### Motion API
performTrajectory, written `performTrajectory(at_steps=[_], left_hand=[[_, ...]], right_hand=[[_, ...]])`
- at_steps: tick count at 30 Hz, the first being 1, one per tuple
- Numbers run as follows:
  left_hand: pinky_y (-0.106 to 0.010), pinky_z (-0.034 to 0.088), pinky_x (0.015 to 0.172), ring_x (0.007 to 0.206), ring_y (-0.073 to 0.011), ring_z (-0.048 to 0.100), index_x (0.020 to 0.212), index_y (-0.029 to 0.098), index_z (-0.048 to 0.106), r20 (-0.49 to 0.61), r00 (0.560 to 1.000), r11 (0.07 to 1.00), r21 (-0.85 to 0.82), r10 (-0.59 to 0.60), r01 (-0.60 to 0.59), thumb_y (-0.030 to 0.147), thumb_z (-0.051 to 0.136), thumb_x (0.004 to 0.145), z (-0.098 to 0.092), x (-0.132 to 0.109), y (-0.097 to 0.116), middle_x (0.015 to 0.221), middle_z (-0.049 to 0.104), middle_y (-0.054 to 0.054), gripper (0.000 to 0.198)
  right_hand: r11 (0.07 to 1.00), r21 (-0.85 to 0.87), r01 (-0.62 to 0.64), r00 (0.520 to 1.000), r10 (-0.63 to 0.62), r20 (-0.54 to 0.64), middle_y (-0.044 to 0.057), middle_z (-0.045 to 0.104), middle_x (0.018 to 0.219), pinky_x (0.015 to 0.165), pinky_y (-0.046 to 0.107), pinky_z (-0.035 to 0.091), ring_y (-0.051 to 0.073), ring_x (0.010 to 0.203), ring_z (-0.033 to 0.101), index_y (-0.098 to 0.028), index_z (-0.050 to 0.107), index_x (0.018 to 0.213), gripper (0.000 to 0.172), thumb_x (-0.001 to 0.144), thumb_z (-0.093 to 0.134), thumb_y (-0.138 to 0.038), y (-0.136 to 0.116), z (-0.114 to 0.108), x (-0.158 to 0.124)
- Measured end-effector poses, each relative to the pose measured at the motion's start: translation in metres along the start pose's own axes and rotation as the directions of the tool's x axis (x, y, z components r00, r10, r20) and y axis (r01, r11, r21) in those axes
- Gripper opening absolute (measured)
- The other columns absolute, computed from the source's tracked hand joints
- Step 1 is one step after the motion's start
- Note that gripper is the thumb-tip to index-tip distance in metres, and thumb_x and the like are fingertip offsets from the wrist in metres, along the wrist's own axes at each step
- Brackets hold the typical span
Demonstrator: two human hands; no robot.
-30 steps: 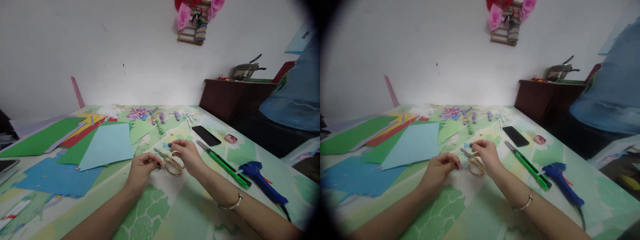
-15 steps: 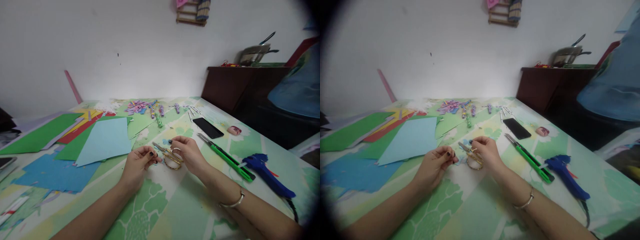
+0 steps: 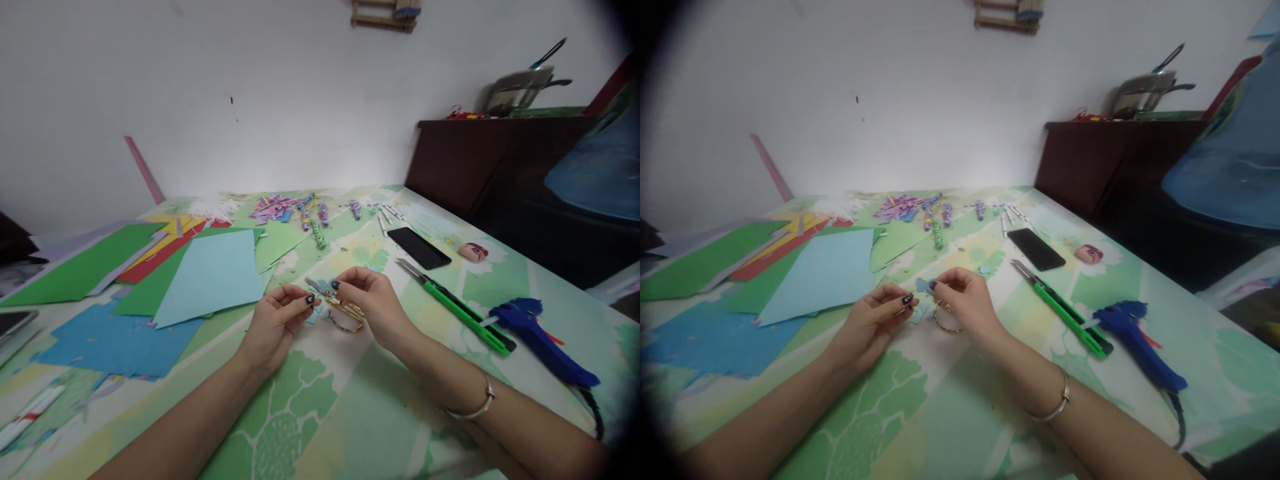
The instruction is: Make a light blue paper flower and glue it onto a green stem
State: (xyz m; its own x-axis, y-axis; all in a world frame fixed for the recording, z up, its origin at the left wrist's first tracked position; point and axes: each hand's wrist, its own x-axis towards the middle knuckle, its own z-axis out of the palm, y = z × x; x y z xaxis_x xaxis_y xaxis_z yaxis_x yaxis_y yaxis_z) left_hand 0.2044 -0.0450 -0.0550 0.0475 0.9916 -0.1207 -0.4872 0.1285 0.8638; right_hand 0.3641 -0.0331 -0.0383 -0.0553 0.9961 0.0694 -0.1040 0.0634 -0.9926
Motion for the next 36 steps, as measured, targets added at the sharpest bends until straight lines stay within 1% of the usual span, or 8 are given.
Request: performTrajectory(at_steps=[9, 16, 22, 26, 29, 31, 34, 36], left_hand=[[-0.017, 0.044, 0.062, 0.064, -0.0082, 0.057, 0.058, 0.012, 0.060, -0.021, 0.999, 0.999, 0.028, -0.038, 0.039, 0.005, 0.073, 0.052, -0.0008, 0.0004, 0.0013, 0.064, 0.063, 0.000, 0.016], [-0.017, 0.042, 0.062, 0.063, -0.0077, 0.053, 0.049, 0.012, 0.057, 0.000, 1.000, 0.999, 0.044, -0.014, 0.014, -0.001, 0.068, 0.046, -0.0031, -0.0016, 0.0035, 0.060, 0.057, 0.002, 0.017], [-0.017, 0.042, 0.062, 0.062, -0.0073, 0.051, 0.047, 0.013, 0.057, 0.013, 1.000, 0.999, 0.036, -0.021, 0.020, -0.003, 0.065, 0.044, -0.0033, -0.0003, 0.0034, 0.060, 0.056, 0.002, 0.018], [-0.018, 0.043, 0.065, 0.065, -0.0078, 0.053, 0.051, 0.013, 0.060, -0.009, 1.000, 0.998, 0.055, -0.001, 0.002, -0.003, 0.067, 0.043, -0.0034, 0.0014, 0.0015, 0.064, 0.058, 0.002, 0.019], [-0.019, 0.043, 0.064, 0.063, -0.0079, 0.053, 0.057, 0.013, 0.062, -0.010, 0.999, 0.993, 0.109, 0.037, -0.035, 0.000, 0.072, 0.043, -0.0043, 0.0013, -0.0005, 0.066, 0.059, 0.002, 0.021], [-0.019, 0.042, 0.060, 0.060, -0.0084, 0.053, 0.061, 0.014, 0.063, 0.001, 0.998, 0.981, 0.186, 0.063, -0.062, 0.004, 0.075, 0.046, -0.0046, 0.0008, -0.0013, 0.064, 0.059, 0.002, 0.021], [-0.020, 0.042, 0.059, 0.062, -0.0099, 0.055, 0.069, 0.015, 0.066, 0.024, 0.990, 0.936, 0.324, 0.140, -0.140, 0.017, 0.076, 0.058, -0.0033, -0.0006, -0.0008, 0.065, 0.062, 0.001, 0.015], [-0.021, 0.044, 0.064, 0.068, -0.0118, 0.058, 0.071, 0.016, 0.067, 0.049, 0.976, 0.900, 0.379, 0.214, -0.217, 0.022, 0.073, 0.064, -0.0014, -0.0021, 0.0005, 0.071, 0.065, -0.001, 0.011]], right_hand=[[1.000, -0.015, 0.000, 1.000, 0.000, 0.005, -0.001, 0.058, 0.058, 0.055, 0.023, 0.039, 0.011, 0.056, 0.052, -0.016, 0.060, 0.067, 0.008, 0.063, 0.063, -0.021, 0.0054, -0.0009, 0.0010], [1.000, -0.014, -0.004, 1.000, 0.004, -0.004, -0.002, 0.057, 0.057, 0.054, 0.023, 0.039, 0.009, 0.054, 0.050, -0.016, 0.059, 0.066, 0.010, 0.062, 0.065, -0.023, 0.0060, 0.0007, 0.0015], [1.000, -0.017, 0.006, 1.000, -0.006, 0.009, -0.003, 0.056, 0.056, 0.053, 0.023, 0.038, 0.009, 0.053, 0.050, -0.016, 0.060, 0.064, 0.008, 0.061, 0.064, -0.022, 0.0063, 0.0016, 0.0014], [1.000, -0.019, 0.012, 1.000, -0.012, 0.003, -0.002, 0.056, 0.056, 0.054, 0.023, 0.038, 0.010, 0.053, 0.050, -0.017, 0.060, 0.064, 0.007, 0.061, 0.064, -0.022, 0.0071, 0.0016, 0.0014], [0.999, -0.036, 0.020, 1.000, -0.020, 0.006, -0.002, 0.057, 0.058, 0.054, 0.024, 0.039, 0.010, 0.053, 0.050, -0.017, 0.060, 0.065, 0.006, 0.061, 0.063, -0.021, 0.0070, 0.0014, 0.0015], [0.998, -0.053, 0.026, 1.000, -0.025, 0.008, -0.002, 0.057, 0.058, 0.054, 0.024, 0.039, 0.010, 0.053, 0.050, -0.017, 0.060, 0.064, 0.005, 0.061, 0.062, -0.020, 0.0067, 0.0015, 0.0013], [0.997, -0.071, 0.030, 1.000, -0.029, 0.013, -0.001, 0.058, 0.058, 0.055, 0.024, 0.040, 0.011, 0.054, 0.051, -0.017, 0.060, 0.064, 0.006, 0.061, 0.063, -0.021, 0.0062, 0.0024, 0.0002], [0.998, -0.065, 0.013, 1.000, -0.011, 0.022, -0.001, 0.058, 0.059, 0.054, 0.024, 0.040, 0.010, 0.053, 0.050, -0.017, 0.060, 0.064, 0.007, 0.062, 0.064, -0.022, 0.0063, 0.0034, -0.0008]])
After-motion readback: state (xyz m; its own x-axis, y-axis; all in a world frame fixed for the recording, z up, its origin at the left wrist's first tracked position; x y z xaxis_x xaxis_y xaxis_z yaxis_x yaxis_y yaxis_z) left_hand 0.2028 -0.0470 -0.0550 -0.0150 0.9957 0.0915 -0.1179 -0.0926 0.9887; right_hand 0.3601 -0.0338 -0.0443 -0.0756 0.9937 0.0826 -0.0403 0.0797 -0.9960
